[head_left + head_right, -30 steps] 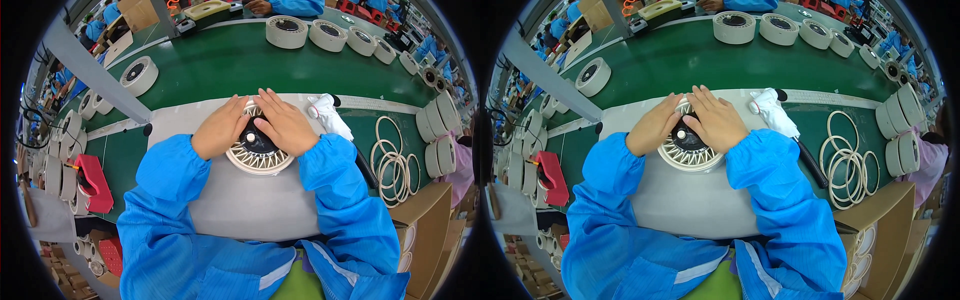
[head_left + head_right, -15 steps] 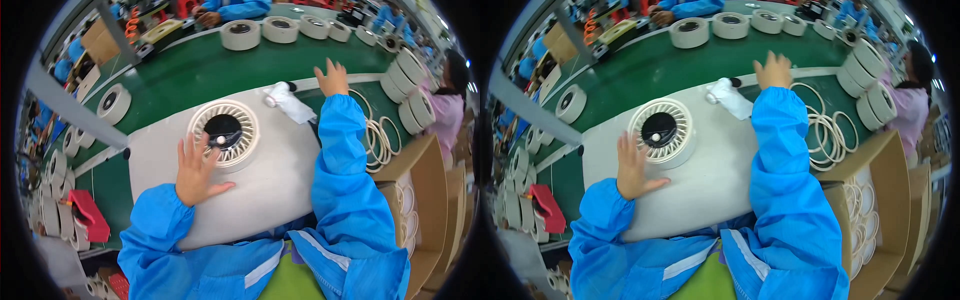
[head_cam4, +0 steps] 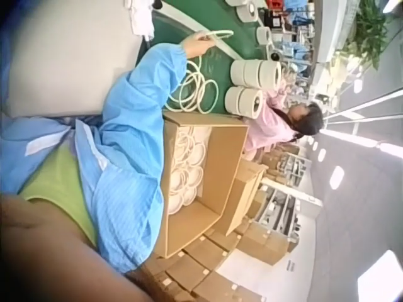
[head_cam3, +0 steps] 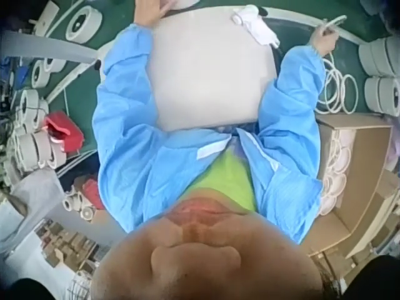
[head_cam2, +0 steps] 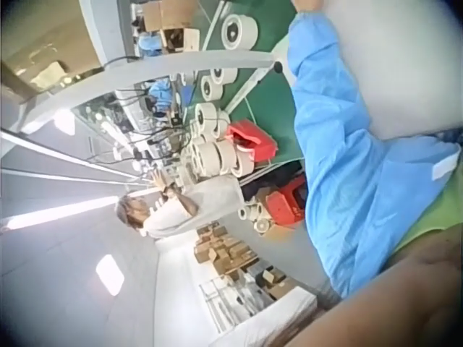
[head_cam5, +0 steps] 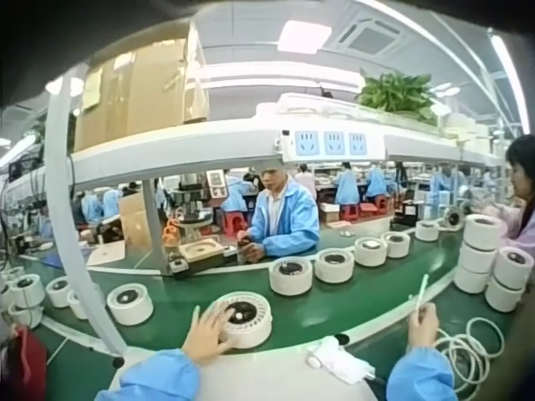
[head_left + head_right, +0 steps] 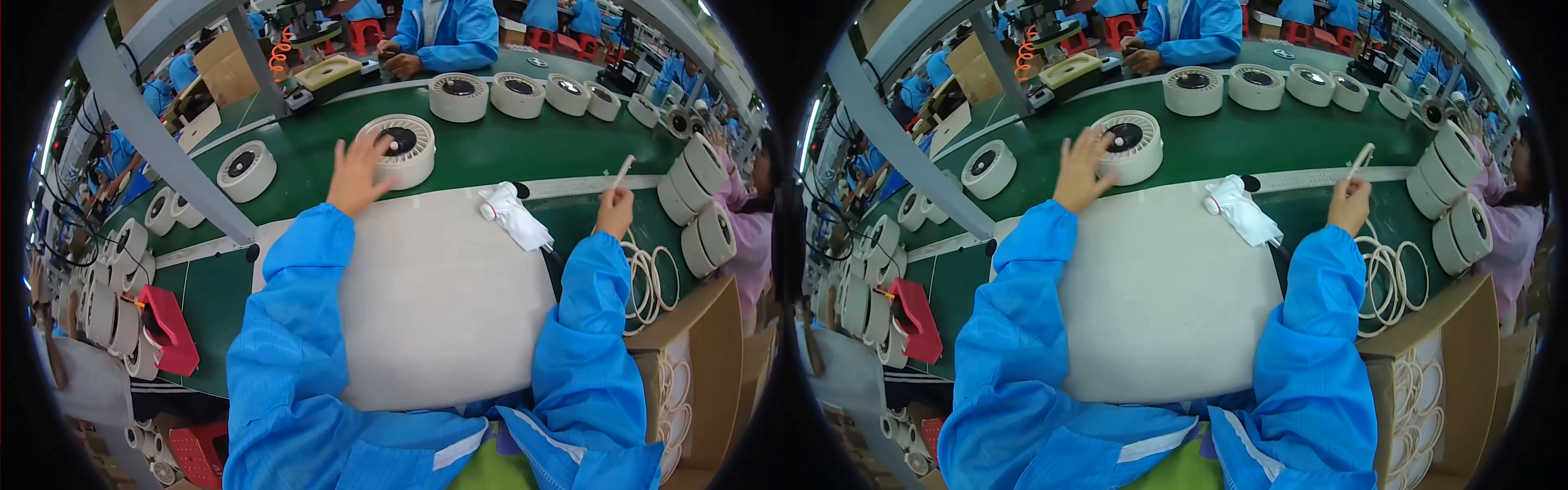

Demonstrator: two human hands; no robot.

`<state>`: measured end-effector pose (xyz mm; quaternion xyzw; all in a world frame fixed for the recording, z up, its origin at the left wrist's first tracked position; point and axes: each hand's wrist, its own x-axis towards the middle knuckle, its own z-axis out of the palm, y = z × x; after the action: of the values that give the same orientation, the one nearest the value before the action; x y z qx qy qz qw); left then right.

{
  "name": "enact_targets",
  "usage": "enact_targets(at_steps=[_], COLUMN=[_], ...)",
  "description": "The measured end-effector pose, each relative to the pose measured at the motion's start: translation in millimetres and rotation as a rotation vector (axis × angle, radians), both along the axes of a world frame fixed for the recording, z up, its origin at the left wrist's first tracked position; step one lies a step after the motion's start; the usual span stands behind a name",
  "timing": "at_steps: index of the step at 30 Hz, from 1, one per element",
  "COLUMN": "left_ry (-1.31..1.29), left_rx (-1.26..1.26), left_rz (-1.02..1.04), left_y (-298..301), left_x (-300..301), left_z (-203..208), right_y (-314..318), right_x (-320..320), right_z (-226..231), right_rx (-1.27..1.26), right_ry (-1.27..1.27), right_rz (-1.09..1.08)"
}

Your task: The person assembles plastic components and plastic rings onto fan motor housings by hand, taking the parts from a component tray and a cardboard box.

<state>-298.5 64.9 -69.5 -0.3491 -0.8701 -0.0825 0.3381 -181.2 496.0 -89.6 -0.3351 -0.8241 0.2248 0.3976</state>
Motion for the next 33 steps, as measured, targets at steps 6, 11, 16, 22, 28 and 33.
enact_targets(at_steps=[6, 11, 16, 22, 28, 33], left_ry=[0.065, -0.186, -0.107, -0.12, -0.285, -1.015], left_rx=[-0.012, -0.179, -0.089, -0.084, 0.013, 1.159], left_rz=[0.956, 1.065, 0.69, -0.053, -0.381, -0.377], left_y=[-141, -196, -173, -82, -45, -6], left_x=[-42, -47, -30, 116, 169, 175], left_z=[7, -1, -15, -3, -2, 28], right_y=[-25, -44, -45, -65, -160, -210], right_x=[-10, -15, -22, -8, 17, 17], right_z=[10, 11, 2, 23, 66, 49], right_rx=[-0.569, -0.607, -0.431, -0.746, -0.761, -0.496], right_ry=[0.731, 0.553, 0.432, 0.293, -0.108, -0.141], right_rz=[0.422, 0.502, 0.465, 0.569, 1.192, 1.366])
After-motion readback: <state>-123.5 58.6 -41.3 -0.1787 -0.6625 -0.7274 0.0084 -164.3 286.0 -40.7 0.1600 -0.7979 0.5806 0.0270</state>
